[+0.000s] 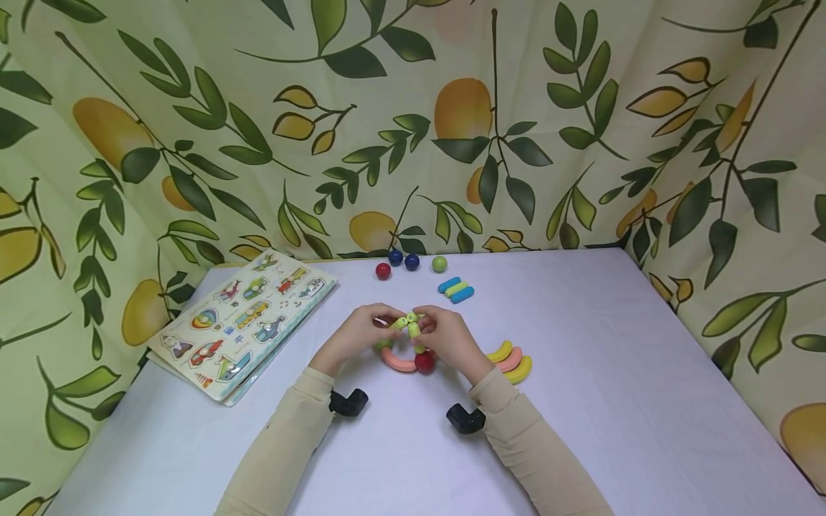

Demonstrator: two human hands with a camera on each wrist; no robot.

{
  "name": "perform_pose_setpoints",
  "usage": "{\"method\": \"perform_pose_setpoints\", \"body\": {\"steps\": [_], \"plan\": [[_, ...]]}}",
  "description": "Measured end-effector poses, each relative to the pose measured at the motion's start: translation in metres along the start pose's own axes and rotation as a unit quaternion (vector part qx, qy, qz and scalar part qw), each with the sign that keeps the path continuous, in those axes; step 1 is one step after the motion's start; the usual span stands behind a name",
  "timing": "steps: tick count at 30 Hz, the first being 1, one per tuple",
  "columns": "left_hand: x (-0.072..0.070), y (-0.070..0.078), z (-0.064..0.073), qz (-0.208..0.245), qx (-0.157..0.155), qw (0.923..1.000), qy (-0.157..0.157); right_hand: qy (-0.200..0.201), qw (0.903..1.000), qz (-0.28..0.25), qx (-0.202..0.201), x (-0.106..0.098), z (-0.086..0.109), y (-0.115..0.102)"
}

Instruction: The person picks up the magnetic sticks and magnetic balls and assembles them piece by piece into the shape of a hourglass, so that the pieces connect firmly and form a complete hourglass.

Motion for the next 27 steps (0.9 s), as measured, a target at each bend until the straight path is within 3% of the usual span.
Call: {"method": "perform_pose_setpoints", "body": {"steps": [5,12,27], "plan": [[0.001,-0.0002,-0.0004,-0.001,-0.011,0.9999,0.005,0.012,0.9997,0.012,-0.015,-0.0012,0.0016,-0.0013],[0.0034,-0.001,-0.0021,-0.004,0.006,0.9999,0.011,0.023,0.999,0.02,-0.033,-0.0025,0.0011,-0.0003],[0.0052,-0.0003,-0.001,0.002,0.003,0.9997,0.023,0.019,0.9995,0.015,-0.021,-0.0035,-0.0022,-0.0013]]}}
Point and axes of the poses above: each hand's wrist, its own z-axis away from the middle knuckle, its own x-axis out of the palm, y = z × x, the point moved 1 cm from there along -z, towards the middle knuckle, and after that the axes turned 9 degrees about z, right-handed, at the moved point
